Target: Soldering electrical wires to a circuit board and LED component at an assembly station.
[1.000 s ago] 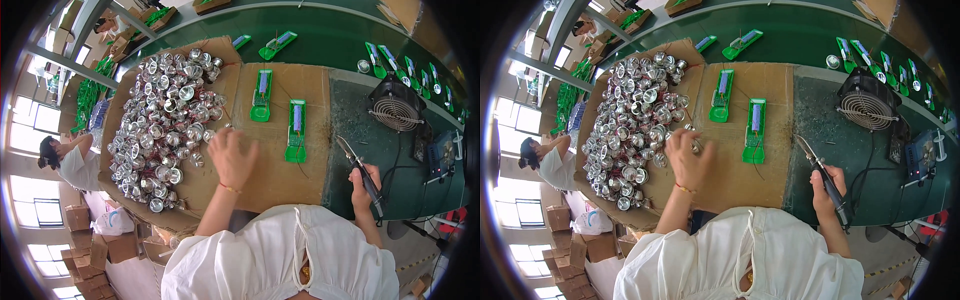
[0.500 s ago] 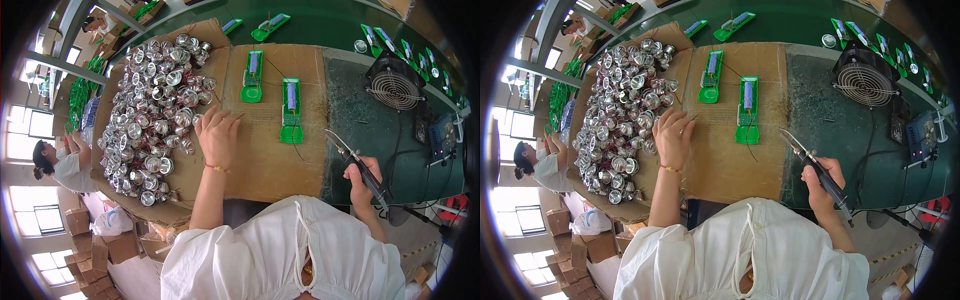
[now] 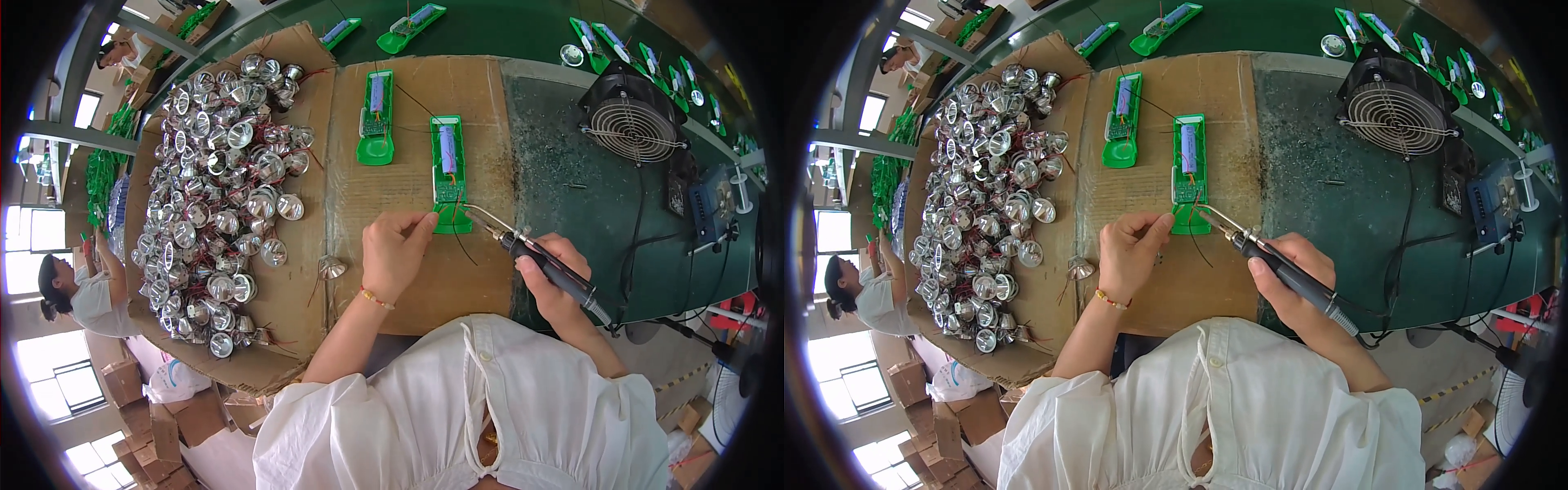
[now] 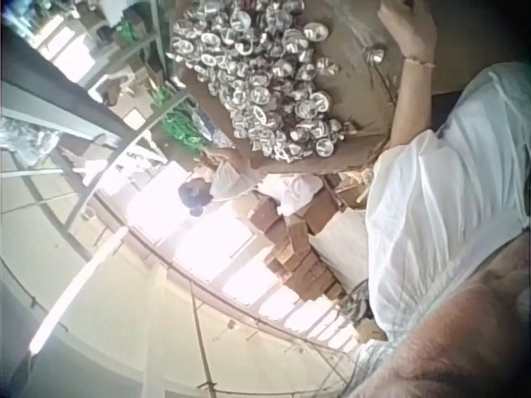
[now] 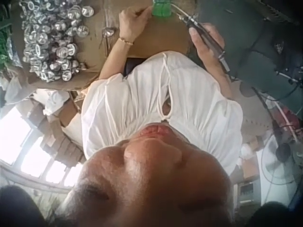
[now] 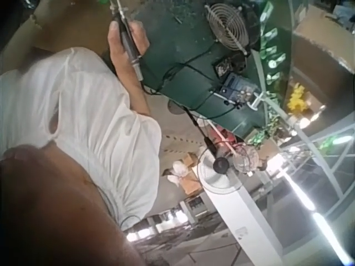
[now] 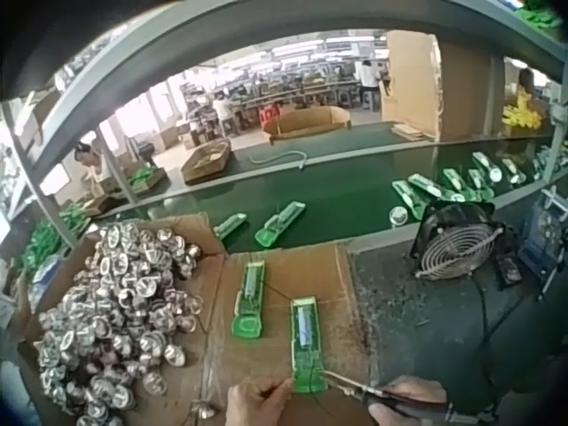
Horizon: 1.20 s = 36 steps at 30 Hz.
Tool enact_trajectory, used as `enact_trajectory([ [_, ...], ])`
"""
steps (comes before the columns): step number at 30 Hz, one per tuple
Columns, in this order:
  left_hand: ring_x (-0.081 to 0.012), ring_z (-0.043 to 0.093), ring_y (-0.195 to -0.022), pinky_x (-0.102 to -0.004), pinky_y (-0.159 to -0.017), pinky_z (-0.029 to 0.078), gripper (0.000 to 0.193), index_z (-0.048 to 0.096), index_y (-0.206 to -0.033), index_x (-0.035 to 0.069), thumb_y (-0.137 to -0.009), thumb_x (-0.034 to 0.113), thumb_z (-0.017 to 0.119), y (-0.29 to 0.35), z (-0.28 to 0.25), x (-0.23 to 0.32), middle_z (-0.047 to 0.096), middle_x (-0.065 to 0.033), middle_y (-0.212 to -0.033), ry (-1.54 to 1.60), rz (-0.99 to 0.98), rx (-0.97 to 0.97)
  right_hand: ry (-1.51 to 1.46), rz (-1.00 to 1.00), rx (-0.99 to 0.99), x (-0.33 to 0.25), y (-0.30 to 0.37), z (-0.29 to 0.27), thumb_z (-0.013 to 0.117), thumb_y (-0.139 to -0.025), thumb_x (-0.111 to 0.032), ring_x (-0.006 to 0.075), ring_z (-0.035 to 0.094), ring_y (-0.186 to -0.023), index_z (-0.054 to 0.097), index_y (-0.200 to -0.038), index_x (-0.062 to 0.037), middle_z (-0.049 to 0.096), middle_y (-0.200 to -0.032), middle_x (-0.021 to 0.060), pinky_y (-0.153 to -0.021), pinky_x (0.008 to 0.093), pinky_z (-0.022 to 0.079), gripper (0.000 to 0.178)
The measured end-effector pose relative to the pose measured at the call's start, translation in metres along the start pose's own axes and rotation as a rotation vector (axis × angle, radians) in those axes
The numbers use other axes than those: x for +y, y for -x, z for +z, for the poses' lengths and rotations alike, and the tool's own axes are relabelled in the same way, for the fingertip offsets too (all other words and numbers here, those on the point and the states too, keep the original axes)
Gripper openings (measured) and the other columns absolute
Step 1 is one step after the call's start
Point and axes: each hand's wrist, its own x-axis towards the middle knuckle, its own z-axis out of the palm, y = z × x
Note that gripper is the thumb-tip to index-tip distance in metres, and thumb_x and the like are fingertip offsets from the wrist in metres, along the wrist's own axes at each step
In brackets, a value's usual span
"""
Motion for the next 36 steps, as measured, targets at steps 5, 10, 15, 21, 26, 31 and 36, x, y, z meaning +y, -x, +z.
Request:
enact_trajectory([
  [5,-0.0217,0.055,-0.064,-0.0322,-0.058,0.044,0.014,0.065,-0.071,0.002,-0.076,0.016,0.066,-0.007,0.011,-0.003,0.059,-0.0087,-0.067,-0.064,0.165,0.078,-0.007,0.095,-0.005,0.01,-0.004,0.005,0.063,-0.078,-0.007,0.012,0.056,-0.06,0.053,-0.083,0.0028,0.059,-0.07,0.0098,-0.055,0.0238,0.044,0.015],
  [10,-0.0185,0.054,-0.064,-0.0289,-0.059,0.044,0.012,0.063,-0.072,0.0,-0.076,0.011,0.066,-0.013,0.016,-0.002,0.058,-0.0079,-0.074,-0.01,0.191,0.089,-0.016,0.125,0.025,0.016,-0.008,0.008,0.061,-0.08,-0.007,0.012,0.057,-0.059,0.052,-0.084,0.0031,0.058,-0.068,0.0096,-0.055,0.0234,0.045,0.014],
  [15,-0.0148,0.054,-0.063,-0.0259,-0.058,0.043,0.01,0.061,-0.073,-0.002,-0.076,0.007,0.065,-0.014,0.016,-0.005,0.058,-0.0072,-0.076,-0.052,0.241,0.096,-0.045,0.164,-0.001,0.017,-0.009,0.009,0.06,-0.081,-0.007,0.0122,0.056,-0.059,0.052,-0.083,0.0031,0.058,-0.067,0.0101,-0.055,0.0241,0.045,0.013],
  [21,-0.0148,0.054,-0.063,-0.0257,-0.058,0.044,0.01,0.06,-0.072,-0.003,-0.075,0.006,0.064,-0.014,0.019,-0.002,0.058,-0.0073,-0.076,-0.033,0.213,0.103,0.022,0.11,-0.059,0.013,-0.012,0.005,0.06,-0.081,-0.006,0.0119,0.055,-0.058,0.051,-0.082,0.0026,0.058,-0.067,0.01,-0.054,0.0243,0.045,0.012],
  [26,-0.0245,0.056,-0.064,-0.0325,-0.059,0.044,0.01,0.06,-0.067,0.001,-0.072,0.009,0.065,-0.014,0.021,0.0,0.058,-0.0093,-0.073,0.002,0.157,0.125,-0.107,0.166,0.041,0.015,-0.006,0.007,0.06,-0.082,-0.007,0.0127,0.056,-0.06,0.051,-0.086,0.0028,0.058,-0.071,0.0101,-0.055,0.025,0.047,0.013],
  [31,-0.024,0.056,-0.064,-0.0324,-0.058,0.045,0.01,0.061,-0.067,0.001,-0.071,0.009,0.065,-0.015,0.021,0.0,0.058,-0.0093,-0.072,0.008,0.167,0.124,-0.097,0.117,0.053,0.015,-0.005,0.004,0.059,-0.082,-0.006,0.0126,0.057,-0.062,0.051,-0.09,0.0034,0.057,-0.073,0.0105,-0.057,0.0248,0.048,0.014],
  [36,-0.0232,0.056,-0.061,-0.0318,-0.056,0.044,0.01,0.06,-0.066,0.001,-0.071,0.009,0.065,-0.016,0.021,0.002,0.058,-0.0092,-0.072,-0.004,0.166,0.128,-0.153,0.199,0.088,0.012,-0.008,0.011,0.063,-0.081,-0.009,0.0088,0.054,-0.057,0.052,-0.085,0.0011,0.059,-0.067,0.0068,-0.052,0.0226,0.043,0.015],
])
